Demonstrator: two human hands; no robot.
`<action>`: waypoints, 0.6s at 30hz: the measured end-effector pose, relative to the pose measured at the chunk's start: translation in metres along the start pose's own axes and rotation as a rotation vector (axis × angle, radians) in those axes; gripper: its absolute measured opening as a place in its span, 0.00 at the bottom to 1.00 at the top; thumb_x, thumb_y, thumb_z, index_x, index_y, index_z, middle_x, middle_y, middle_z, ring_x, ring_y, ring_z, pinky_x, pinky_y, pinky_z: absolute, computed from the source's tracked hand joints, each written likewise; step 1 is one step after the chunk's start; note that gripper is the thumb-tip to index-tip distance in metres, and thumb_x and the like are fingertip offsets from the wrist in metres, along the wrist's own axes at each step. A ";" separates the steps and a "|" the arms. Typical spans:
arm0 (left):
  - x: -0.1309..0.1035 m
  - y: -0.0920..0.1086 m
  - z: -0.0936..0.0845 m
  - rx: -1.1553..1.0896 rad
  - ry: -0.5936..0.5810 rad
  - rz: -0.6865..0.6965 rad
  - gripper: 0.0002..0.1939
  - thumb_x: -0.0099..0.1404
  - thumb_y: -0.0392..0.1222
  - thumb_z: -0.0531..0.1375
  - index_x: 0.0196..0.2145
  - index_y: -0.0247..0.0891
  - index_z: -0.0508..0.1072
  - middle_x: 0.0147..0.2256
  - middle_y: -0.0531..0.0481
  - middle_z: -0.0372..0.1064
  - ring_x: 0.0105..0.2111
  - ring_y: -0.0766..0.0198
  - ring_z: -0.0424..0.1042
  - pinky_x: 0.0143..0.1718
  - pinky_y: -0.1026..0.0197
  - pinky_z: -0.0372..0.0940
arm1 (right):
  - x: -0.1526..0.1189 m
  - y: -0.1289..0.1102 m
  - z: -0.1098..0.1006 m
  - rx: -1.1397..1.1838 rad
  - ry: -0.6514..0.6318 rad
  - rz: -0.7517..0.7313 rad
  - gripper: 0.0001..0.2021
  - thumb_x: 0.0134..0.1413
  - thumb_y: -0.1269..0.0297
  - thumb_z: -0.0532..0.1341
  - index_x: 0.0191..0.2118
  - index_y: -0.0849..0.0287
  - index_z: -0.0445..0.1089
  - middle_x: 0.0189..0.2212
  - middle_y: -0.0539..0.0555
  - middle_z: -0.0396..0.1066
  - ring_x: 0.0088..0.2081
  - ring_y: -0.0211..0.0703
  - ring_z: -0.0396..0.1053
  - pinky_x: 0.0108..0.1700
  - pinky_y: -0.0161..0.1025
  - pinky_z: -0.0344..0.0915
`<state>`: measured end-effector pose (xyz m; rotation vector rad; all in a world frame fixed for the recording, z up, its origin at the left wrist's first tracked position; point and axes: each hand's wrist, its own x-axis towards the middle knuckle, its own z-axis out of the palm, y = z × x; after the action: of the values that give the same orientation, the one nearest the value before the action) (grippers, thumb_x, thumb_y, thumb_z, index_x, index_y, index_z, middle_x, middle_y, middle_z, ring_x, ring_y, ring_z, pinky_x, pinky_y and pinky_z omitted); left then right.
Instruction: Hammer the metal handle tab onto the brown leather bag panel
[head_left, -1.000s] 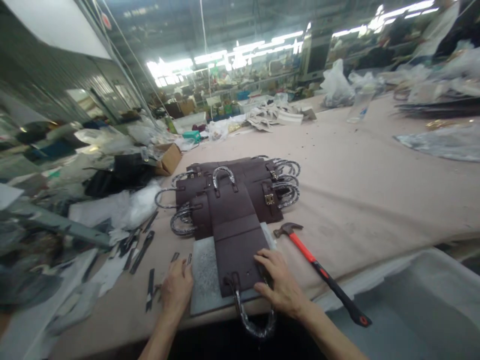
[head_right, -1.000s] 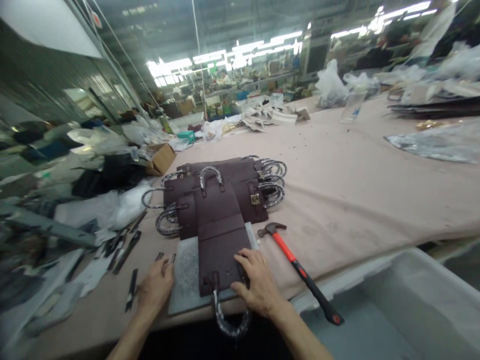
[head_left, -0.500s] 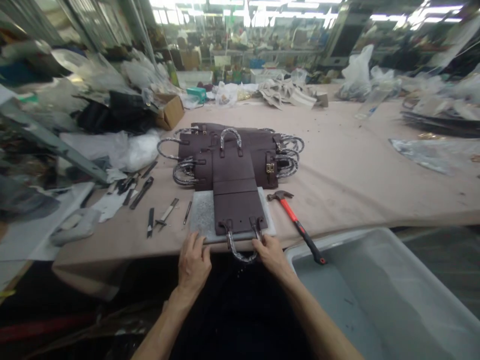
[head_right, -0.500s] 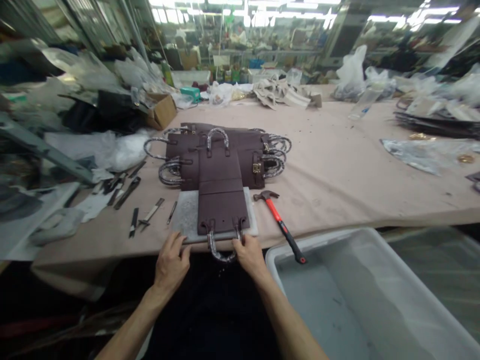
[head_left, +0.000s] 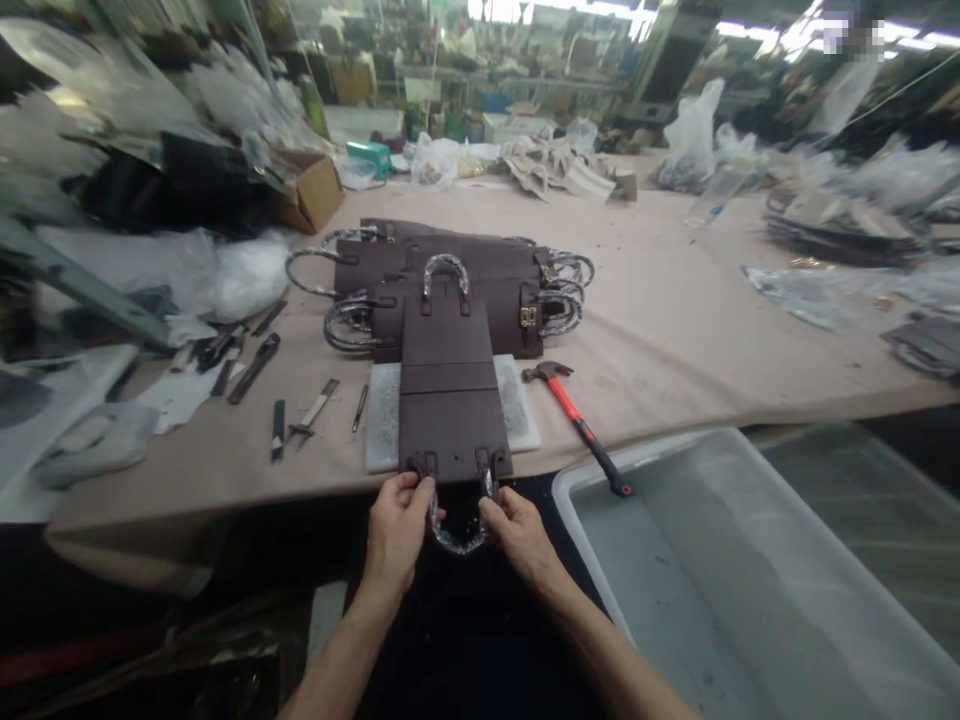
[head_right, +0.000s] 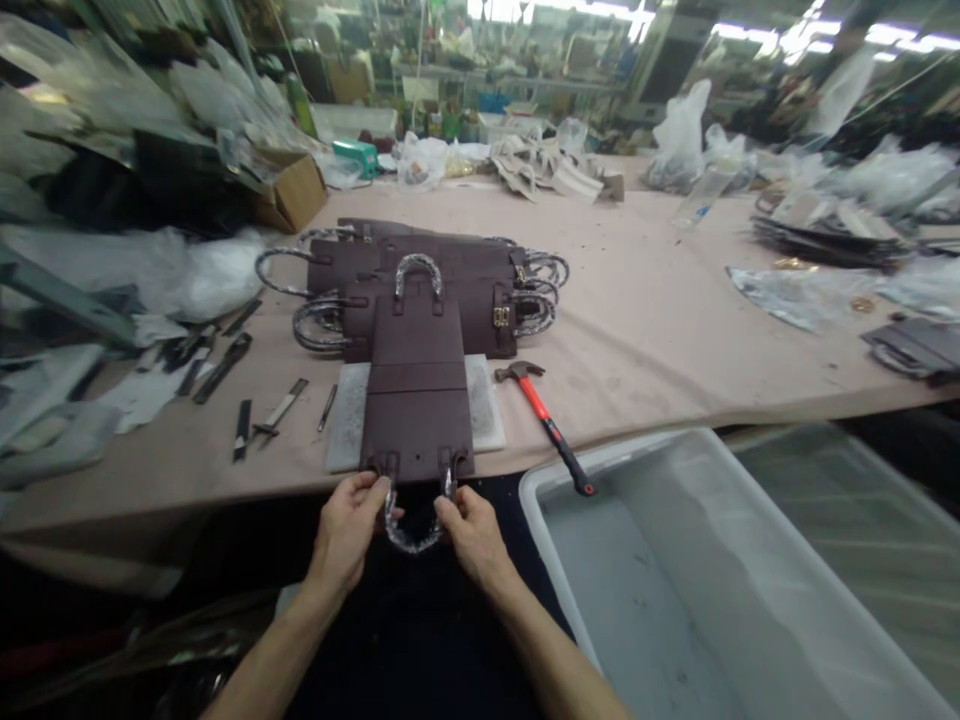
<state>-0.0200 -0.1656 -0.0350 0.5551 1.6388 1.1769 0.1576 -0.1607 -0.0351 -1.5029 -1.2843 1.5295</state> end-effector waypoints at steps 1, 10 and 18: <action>0.002 -0.002 0.000 0.009 0.006 0.018 0.31 0.54 0.58 0.68 0.48 0.35 0.68 0.31 0.47 0.76 0.24 0.57 0.77 0.25 0.60 0.70 | 0.001 0.002 0.000 -0.001 0.002 0.002 0.19 0.57 0.45 0.59 0.29 0.57 0.63 0.22 0.46 0.62 0.25 0.37 0.60 0.30 0.36 0.58; -0.002 -0.008 -0.001 -0.074 0.002 -0.017 0.31 0.48 0.54 0.72 0.44 0.35 0.68 0.29 0.48 0.76 0.26 0.58 0.78 0.28 0.61 0.71 | 0.007 0.007 -0.003 0.089 0.070 0.026 0.21 0.52 0.44 0.63 0.40 0.59 0.68 0.28 0.49 0.68 0.29 0.40 0.64 0.32 0.37 0.62; -0.031 0.025 -0.026 -0.112 -0.070 -0.165 0.30 0.50 0.56 0.68 0.44 0.34 0.65 0.27 0.48 0.75 0.17 0.67 0.67 0.17 0.67 0.57 | 0.031 -0.034 -0.051 -0.472 0.292 -0.042 0.28 0.54 0.36 0.52 0.31 0.57 0.73 0.27 0.58 0.75 0.30 0.51 0.71 0.35 0.43 0.65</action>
<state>-0.0360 -0.1912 0.0019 0.3785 1.5189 1.1075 0.1959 -0.1109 -0.0077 -1.8916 -1.5505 0.9674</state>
